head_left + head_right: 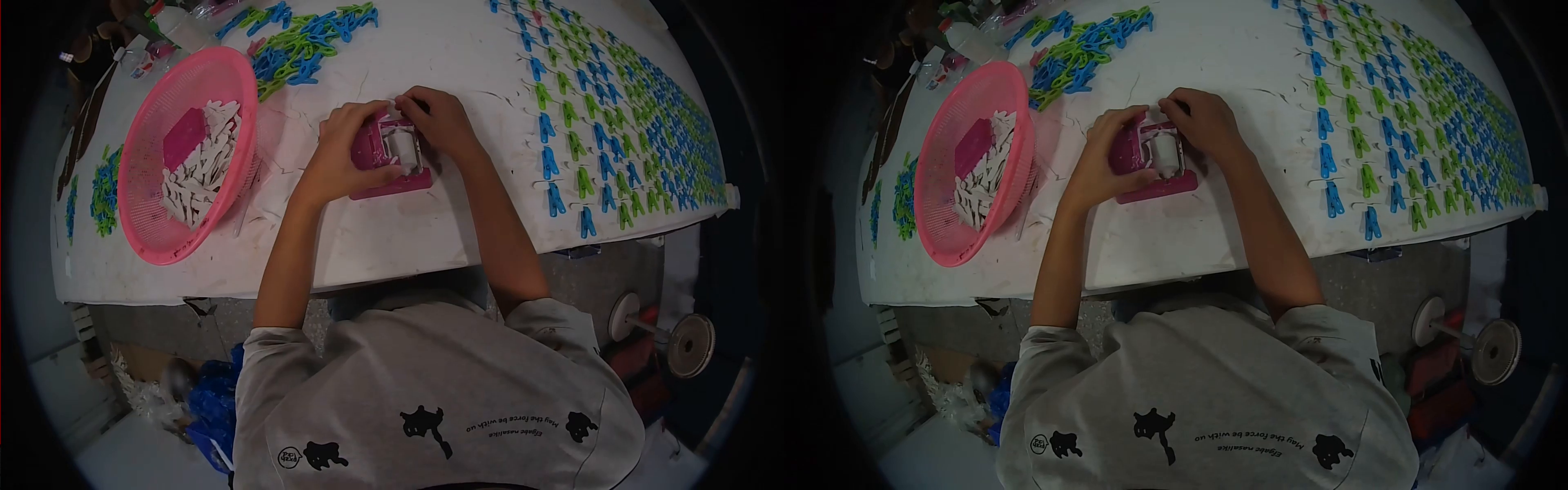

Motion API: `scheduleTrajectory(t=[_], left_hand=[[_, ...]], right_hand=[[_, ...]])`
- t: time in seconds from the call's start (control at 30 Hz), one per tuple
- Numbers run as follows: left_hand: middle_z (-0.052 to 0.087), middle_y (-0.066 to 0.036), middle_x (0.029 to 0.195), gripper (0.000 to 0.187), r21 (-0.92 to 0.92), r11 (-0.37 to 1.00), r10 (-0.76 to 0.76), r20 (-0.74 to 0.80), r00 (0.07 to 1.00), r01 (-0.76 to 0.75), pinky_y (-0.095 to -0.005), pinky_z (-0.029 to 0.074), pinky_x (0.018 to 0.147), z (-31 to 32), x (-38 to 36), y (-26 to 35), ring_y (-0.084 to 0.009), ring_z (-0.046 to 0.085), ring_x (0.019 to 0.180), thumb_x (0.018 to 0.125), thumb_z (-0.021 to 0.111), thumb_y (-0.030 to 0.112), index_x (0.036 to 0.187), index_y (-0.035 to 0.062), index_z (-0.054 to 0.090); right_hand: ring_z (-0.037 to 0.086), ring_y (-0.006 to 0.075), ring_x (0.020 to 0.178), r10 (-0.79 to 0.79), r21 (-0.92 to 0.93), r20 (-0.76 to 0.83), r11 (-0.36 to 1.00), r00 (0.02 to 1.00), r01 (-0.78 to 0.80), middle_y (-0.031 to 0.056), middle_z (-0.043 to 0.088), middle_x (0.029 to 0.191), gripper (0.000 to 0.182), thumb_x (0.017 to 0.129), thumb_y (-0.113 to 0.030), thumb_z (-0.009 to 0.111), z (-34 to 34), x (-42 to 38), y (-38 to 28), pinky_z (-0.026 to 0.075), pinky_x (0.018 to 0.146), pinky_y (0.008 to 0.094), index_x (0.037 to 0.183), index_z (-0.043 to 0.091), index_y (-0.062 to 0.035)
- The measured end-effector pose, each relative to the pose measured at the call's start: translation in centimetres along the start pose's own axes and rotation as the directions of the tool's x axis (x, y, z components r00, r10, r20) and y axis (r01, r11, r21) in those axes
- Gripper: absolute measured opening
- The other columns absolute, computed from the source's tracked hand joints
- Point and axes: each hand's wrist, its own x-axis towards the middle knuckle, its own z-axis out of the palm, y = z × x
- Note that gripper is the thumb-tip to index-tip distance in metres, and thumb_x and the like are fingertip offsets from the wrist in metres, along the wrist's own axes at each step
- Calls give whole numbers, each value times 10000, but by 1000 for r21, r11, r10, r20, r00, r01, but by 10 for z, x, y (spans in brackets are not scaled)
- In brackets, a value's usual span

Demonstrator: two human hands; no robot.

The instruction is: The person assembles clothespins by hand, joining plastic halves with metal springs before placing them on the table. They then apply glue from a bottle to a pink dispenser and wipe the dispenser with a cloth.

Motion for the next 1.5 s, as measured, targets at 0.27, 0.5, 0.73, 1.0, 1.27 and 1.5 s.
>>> scheduleTrajectory(t=[0.27,0.5,0.73,1.0,1.27,1.5], left_hand=[[526,-42,1185,876,-412,908,29,-118,993,-75,-320,341,1039,-23,-2,-15,-193,480,1110,649,823,453,1386,71,547],[503,-108,1409,1064,-668,744,-138,-181,974,-19,-368,376,1077,-17,-2,-14,-213,477,1296,787,598,773,1450,-40,420],[516,-109,1374,1010,-831,556,-176,-140,975,-19,-361,431,1036,-19,-4,-28,-203,543,1214,853,528,752,1474,-30,381],[581,-123,1281,949,-923,384,-252,-143,957,-37,-374,451,1021,-22,-2,-25,-220,578,1150,884,515,719,1472,-12,369],[579,-171,1289,845,-941,327,-275,-186,943,-90,-430,428,1079,-21,0,-28,-269,563,1203,945,480,642,1467,-12,365],[576,-181,1286,666,-929,367,-389,-208,897,-57,-468,434,1077,-23,4,-20,-289,560,1207,1020,414,527,1427,0,434]], right_hand=[[650,238,711,-27,-1,-7,1000,1000,27,80,693,763,290,936,-352,614,1,2,3,498,697,360,958,724,-84],[638,226,681,-15,-1,-2,1000,1000,15,75,681,733,289,941,-343,615,-1,-1,-2,494,682,352,945,718,-73],[636,211,679,-25,15,-14,1000,1000,25,78,682,735,282,943,-324,617,0,-1,1,491,676,342,943,717,-61],[637,206,683,-21,-1,-8,1000,1000,21,71,685,738,272,939,-322,622,-1,-1,-2,489,684,340,954,723,-70],[636,204,652,-15,18,-10,1000,1000,15,80,680,718,273,937,-315,626,1,0,0,491,670,338,959,722,-60],[634,199,651,-7,18,5,1000,1000,6,80,679,715,269,937,-308,625,-1,-1,-3,487,659,336,957,722,-58]])
